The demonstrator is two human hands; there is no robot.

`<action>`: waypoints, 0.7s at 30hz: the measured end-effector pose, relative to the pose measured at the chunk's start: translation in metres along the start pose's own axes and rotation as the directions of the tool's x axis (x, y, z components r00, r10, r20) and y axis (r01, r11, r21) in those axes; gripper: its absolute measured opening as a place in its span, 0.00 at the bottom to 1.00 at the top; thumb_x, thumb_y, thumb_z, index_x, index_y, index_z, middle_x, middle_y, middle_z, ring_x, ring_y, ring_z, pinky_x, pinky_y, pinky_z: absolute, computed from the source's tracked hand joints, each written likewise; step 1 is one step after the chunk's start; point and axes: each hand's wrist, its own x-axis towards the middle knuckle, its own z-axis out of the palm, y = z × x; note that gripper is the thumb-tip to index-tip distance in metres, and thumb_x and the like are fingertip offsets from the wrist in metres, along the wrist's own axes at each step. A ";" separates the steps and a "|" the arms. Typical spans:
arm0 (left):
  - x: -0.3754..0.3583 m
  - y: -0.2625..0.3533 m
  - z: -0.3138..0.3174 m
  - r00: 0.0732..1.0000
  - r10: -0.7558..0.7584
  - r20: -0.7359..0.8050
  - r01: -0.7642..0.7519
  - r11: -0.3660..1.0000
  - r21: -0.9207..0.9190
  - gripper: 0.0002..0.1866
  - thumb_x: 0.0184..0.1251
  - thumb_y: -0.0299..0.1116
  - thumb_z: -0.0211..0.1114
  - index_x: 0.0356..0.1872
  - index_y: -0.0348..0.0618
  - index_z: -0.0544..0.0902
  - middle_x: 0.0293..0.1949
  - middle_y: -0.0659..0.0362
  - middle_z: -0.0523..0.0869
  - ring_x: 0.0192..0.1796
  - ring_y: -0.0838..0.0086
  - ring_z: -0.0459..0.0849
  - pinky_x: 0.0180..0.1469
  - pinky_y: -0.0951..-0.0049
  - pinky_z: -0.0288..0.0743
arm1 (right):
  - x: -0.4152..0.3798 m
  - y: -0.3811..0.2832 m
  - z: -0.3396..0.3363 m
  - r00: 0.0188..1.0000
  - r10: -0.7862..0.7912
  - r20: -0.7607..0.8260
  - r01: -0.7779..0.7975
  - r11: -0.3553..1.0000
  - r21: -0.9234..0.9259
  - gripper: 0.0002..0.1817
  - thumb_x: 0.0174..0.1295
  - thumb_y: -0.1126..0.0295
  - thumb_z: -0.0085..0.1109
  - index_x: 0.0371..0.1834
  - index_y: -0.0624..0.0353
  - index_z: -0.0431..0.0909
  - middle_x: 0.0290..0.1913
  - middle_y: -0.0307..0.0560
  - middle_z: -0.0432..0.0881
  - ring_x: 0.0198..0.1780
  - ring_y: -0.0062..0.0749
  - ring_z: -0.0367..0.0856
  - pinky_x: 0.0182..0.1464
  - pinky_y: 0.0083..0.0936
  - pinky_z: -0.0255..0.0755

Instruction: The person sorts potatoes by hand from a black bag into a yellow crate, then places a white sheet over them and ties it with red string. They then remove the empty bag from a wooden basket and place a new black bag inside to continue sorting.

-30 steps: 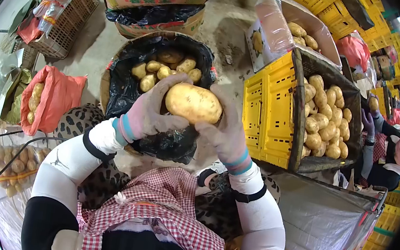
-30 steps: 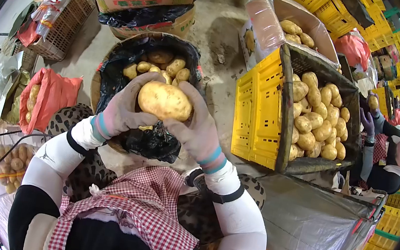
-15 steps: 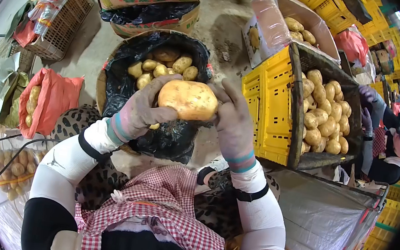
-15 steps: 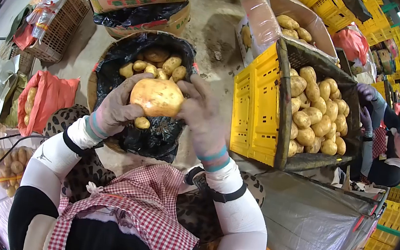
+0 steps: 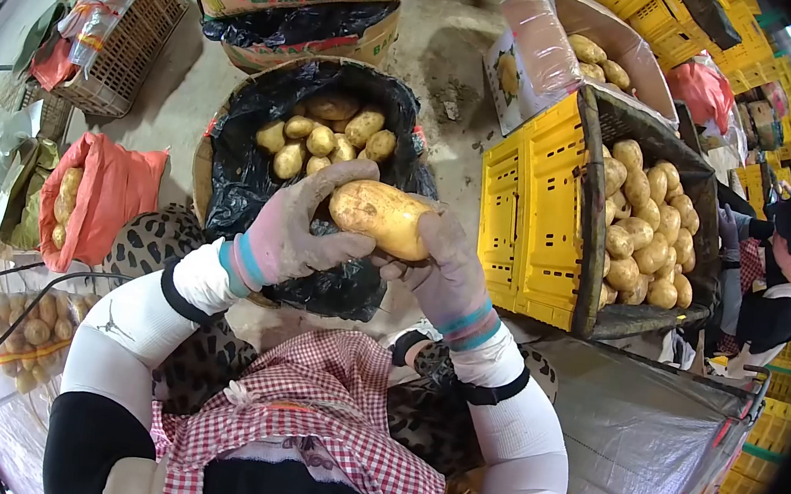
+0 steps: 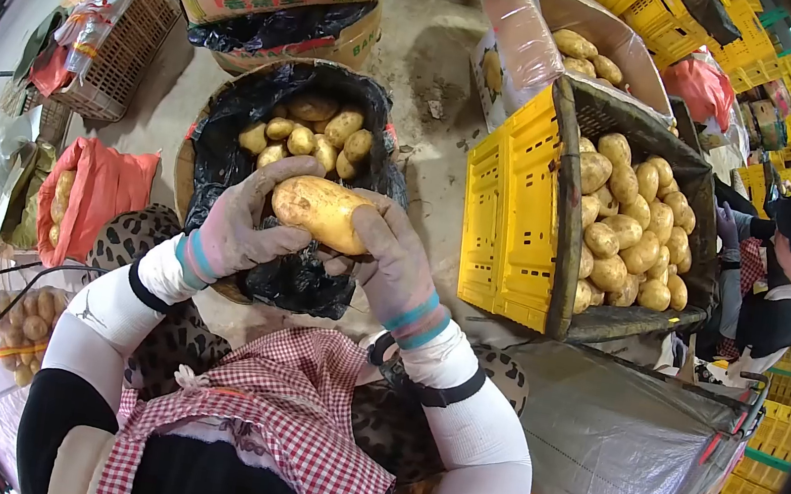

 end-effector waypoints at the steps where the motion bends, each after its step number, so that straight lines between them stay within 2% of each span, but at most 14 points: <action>1: 0.000 -0.003 0.000 1.000 -0.005 0.000 0.005 1.000 -0.002 0.38 0.60 0.34 0.75 0.69 0.34 0.67 0.59 0.53 0.79 0.61 0.73 0.77 0.66 0.71 0.69 | -0.001 0.000 0.001 1.000 0.004 -0.002 -0.004 1.000 0.002 0.26 0.72 0.59 0.56 0.65 0.64 0.65 0.55 0.50 0.78 0.47 0.29 0.82 0.43 0.23 0.80; 3: -0.001 -0.010 0.001 0.999 0.001 -0.048 -0.002 1.000 -0.012 0.37 0.60 0.33 0.74 0.69 0.33 0.68 0.57 0.54 0.80 0.57 0.75 0.79 0.62 0.73 0.72 | -0.003 0.002 0.004 0.986 -0.071 -0.154 0.026 0.961 -0.275 0.25 0.71 0.61 0.56 0.65 0.64 0.66 0.56 0.50 0.78 0.48 0.30 0.82 0.43 0.23 0.80; 4: 0.000 -0.008 0.001 0.999 -0.001 -0.049 0.000 1.000 -0.011 0.37 0.60 0.33 0.74 0.69 0.33 0.68 0.57 0.54 0.80 0.57 0.75 0.79 0.62 0.73 0.72 | -0.003 0.005 0.002 0.986 -0.069 -0.153 0.024 0.961 -0.274 0.25 0.71 0.61 0.56 0.65 0.64 0.66 0.56 0.50 0.78 0.48 0.30 0.82 0.43 0.23 0.80; 6: 0.001 -0.003 0.001 0.979 -0.203 0.013 0.203 0.971 -0.128 0.28 0.67 0.27 0.65 0.67 0.31 0.69 0.61 0.53 0.79 0.62 0.70 0.79 0.66 0.71 0.72 | -0.003 0.012 -0.003 0.957 -0.281 -0.073 0.172 0.751 -0.638 0.25 0.71 0.61 0.56 0.64 0.65 0.66 0.56 0.51 0.78 0.46 0.31 0.83 0.42 0.23 0.80; 7: 0.004 -0.002 -0.004 0.979 -0.204 0.007 0.203 0.971 -0.127 0.28 0.67 0.27 0.65 0.67 0.31 0.69 0.61 0.53 0.79 0.62 0.70 0.79 0.66 0.71 0.72 | -0.004 0.010 -0.003 0.958 -0.278 -0.068 0.172 0.751 -0.637 0.25 0.71 0.61 0.56 0.64 0.65 0.66 0.56 0.51 0.78 0.46 0.31 0.83 0.42 0.23 0.80; 9: 0.008 -0.001 -0.018 0.930 -0.362 0.059 0.357 0.858 -0.368 0.22 0.68 0.24 0.58 0.62 0.30 0.73 0.56 0.53 0.82 0.58 0.70 0.82 0.63 0.73 0.76 | -0.004 0.002 0.000 0.992 -0.053 -0.114 0.027 0.975 -0.219 0.26 0.70 0.59 0.57 0.63 0.66 0.66 0.54 0.52 0.79 0.43 0.31 0.83 0.40 0.24 0.80; 10: 0.008 0.001 -0.015 0.936 -0.352 -0.010 0.320 0.863 -0.391 0.20 0.68 0.23 0.55 0.61 0.30 0.75 0.54 0.53 0.84 0.56 0.70 0.84 0.61 0.73 0.76 | -0.003 -0.001 -0.001 0.997 -0.034 -0.071 0.021 0.985 -0.170 0.26 0.71 0.58 0.56 0.63 0.66 0.65 0.52 0.52 0.80 0.40 0.32 0.84 0.39 0.24 0.80; 11: 0.008 0.006 -0.015 0.977 -0.209 -0.034 0.194 0.949 -0.250 0.20 0.69 0.26 0.59 0.61 0.32 0.75 0.54 0.53 0.84 0.56 0.70 0.83 0.61 0.73 0.76 | -0.002 -0.001 -0.004 0.999 -0.023 -0.047 0.015 0.984 -0.177 0.26 0.71 0.58 0.56 0.63 0.66 0.65 0.52 0.52 0.80 0.40 0.32 0.84 0.39 0.24 0.80; 13: 0.006 -0.013 -0.001 0.999 0.031 -0.044 -0.032 0.999 -0.036 0.25 0.67 0.34 0.67 0.63 0.35 0.75 0.55 0.54 0.83 0.57 0.71 0.82 0.61 0.72 0.75 | 0.004 0.006 -0.011 0.982 -0.073 -0.172 -0.002 0.917 -0.399 0.22 0.74 0.58 0.51 0.59 0.67 0.69 0.49 0.53 0.81 0.39 0.32 0.84 0.37 0.24 0.80; 15: -0.003 0.000 -0.008 0.987 0.089 0.134 -0.138 0.895 0.424 0.32 0.63 0.41 0.72 0.65 0.37 0.73 0.57 0.55 0.82 0.58 0.72 0.80 0.62 0.72 0.73 | 0.011 0.008 -0.007 0.977 -0.184 -0.106 0.067 0.740 -0.669 0.21 0.76 0.57 0.47 0.55 0.67 0.72 0.46 0.54 0.82 0.37 0.33 0.84 0.35 0.27 0.80; 17: -0.012 0.004 -0.024 0.968 -0.181 0.176 0.167 0.981 0.096 0.37 0.60 0.44 0.74 0.67 0.37 0.71 0.58 0.56 0.81 0.59 0.73 0.80 0.63 0.71 0.73 | 0.020 0.020 -0.042 0.983 -0.166 -0.072 0.035 0.565 -0.824 0.22 0.77 0.56 0.45 0.54 0.67 0.74 0.44 0.54 0.82 0.36 0.34 0.84 0.36 0.28 0.80; 19: -0.044 0.034 -0.051 0.995 0.002 -0.095 -0.011 0.995 -0.100 0.37 0.61 0.49 0.73 0.65 0.37 0.73 0.55 0.54 0.84 0.54 0.70 0.84 0.59 0.68 0.77 | 0.015 0.001 -0.029 0.971 -0.240 0.012 0.197 0.764 -0.615 0.24 0.76 0.54 0.46 0.57 0.66 0.73 0.44 0.52 0.82 0.35 0.34 0.83 0.38 0.28 0.80; 20: -0.067 0.062 -0.071 0.997 -0.012 -0.076 -0.025 0.884 -0.466 0.36 0.63 0.47 0.72 0.67 0.37 0.71 0.58 0.56 0.82 0.58 0.72 0.81 0.60 0.70 0.75 | 0.017 -0.007 -0.025 0.950 -0.311 -0.030 0.240 0.789 -0.566 0.24 0.75 0.53 0.47 0.58 0.65 0.73 0.44 0.51 0.82 0.35 0.33 0.83 0.38 0.27 0.79; 21: -0.096 0.087 -0.091 0.952 0.035 -0.304 -0.185 0.856 -0.483 0.35 0.66 0.50 0.67 0.67 0.37 0.71 0.57 0.55 0.82 0.57 0.71 0.82 0.58 0.70 0.77 | 0.021 -0.012 -0.027 0.925 -0.370 -0.085 0.277 0.811 -0.515 0.25 0.75 0.52 0.48 0.59 0.64 0.73 0.44 0.49 0.82 0.36 0.33 0.82 0.39 0.26 0.79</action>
